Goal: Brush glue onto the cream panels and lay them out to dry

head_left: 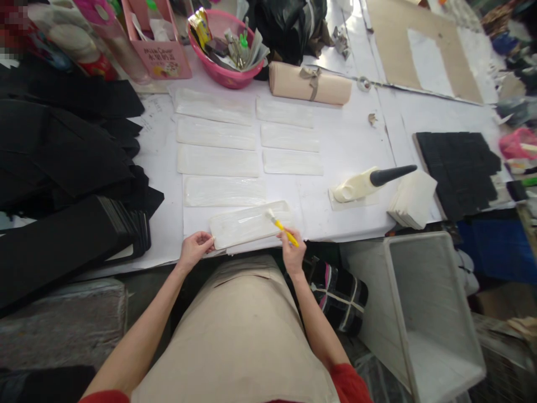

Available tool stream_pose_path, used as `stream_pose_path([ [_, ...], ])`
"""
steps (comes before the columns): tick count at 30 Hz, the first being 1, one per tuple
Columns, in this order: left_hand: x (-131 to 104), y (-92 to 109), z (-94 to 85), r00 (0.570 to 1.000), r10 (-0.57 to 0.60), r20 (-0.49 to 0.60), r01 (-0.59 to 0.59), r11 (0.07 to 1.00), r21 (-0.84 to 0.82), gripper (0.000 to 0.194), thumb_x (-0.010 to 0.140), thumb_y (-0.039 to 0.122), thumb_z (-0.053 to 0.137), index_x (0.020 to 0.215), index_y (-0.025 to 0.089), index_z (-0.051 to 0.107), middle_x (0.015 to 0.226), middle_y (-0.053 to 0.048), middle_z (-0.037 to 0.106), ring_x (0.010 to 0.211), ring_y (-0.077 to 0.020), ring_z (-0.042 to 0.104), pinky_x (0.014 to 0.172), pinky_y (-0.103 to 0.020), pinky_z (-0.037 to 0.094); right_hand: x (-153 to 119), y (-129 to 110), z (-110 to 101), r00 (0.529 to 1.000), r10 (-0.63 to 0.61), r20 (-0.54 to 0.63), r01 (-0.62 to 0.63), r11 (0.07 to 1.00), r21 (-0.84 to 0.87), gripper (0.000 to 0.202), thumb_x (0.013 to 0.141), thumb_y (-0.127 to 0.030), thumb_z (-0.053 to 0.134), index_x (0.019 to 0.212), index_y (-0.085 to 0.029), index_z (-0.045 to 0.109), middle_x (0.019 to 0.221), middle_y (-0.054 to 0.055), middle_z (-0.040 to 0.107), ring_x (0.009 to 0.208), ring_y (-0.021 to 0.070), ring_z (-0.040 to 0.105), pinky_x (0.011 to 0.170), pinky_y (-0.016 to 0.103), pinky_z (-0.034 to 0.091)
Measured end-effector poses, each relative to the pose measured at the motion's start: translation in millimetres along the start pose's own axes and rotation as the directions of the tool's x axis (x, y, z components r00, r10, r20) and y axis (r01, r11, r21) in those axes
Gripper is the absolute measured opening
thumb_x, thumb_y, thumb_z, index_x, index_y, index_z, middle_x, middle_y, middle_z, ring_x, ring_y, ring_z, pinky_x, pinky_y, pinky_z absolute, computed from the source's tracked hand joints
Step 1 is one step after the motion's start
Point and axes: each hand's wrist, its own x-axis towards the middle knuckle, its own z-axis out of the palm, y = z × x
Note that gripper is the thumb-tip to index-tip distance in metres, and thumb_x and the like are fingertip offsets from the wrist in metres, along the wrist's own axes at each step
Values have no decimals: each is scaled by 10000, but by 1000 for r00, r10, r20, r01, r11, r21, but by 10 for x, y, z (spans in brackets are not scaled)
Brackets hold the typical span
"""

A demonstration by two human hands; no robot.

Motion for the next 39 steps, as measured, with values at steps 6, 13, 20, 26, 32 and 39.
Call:
stream_pose_path([
  [6,-12,36,9,1000,14,7,-15,1000,20,413,604,516,764,741,157,612,545,-13,654,486,-139,601,514,-245,500,275,227,196,999,-34,28,34,999,6,245,892,-388,532,988,-199,654,849,41,695,778,185,691,757,299,537],
  [13,-4,62,2,1000,-5,16,4,1000,7,415,586,506,764,735,152,606,535,-16,653,474,-138,592,513,-254,497,428,197,-169,962,-92,-259,81,995,-52,253,909,-382,544,1042,-181,622,904,40,681,774,174,709,749,298,544],
  [20,-25,105,27,1000,12,10,-12,1000,-19,389,586,493,755,708,160,595,520,-13,641,474,-144,592,492,-254,487,203,132,391,995,-83,62,80,996,45,241,906,-386,544,995,-183,638,891,47,694,767,176,708,726,289,552],
  [26,-7,83,21,1000,19,10,-19,999,-32,368,581,471,754,704,160,601,518,-14,643,460,-144,587,478,-253,480,288,263,-57,947,-82,-312,37,988,-147,284,916,-410,532,1018,-167,637,903,60,694,769,193,703,771,317,533],
  [32,2,56,-4,999,23,38,-22,999,-27,384,588,492,748,717,159,608,525,-18,648,479,-150,599,495,-255,489,-165,78,501,977,-145,154,167,977,-134,302,958,-393,529,1162,-187,613,1146,79,644,977,196,642,842,359,546],
  [39,26,-27,-11,998,37,59,-37,999,-1,392,601,518,730,726,167,608,555,-16,655,509,-162,611,531,-270,501,3,240,-50,971,-138,-196,92,970,-226,329,983,-396,458,1159,-166,613,1024,79,674,847,186,671,779,351,557],
])
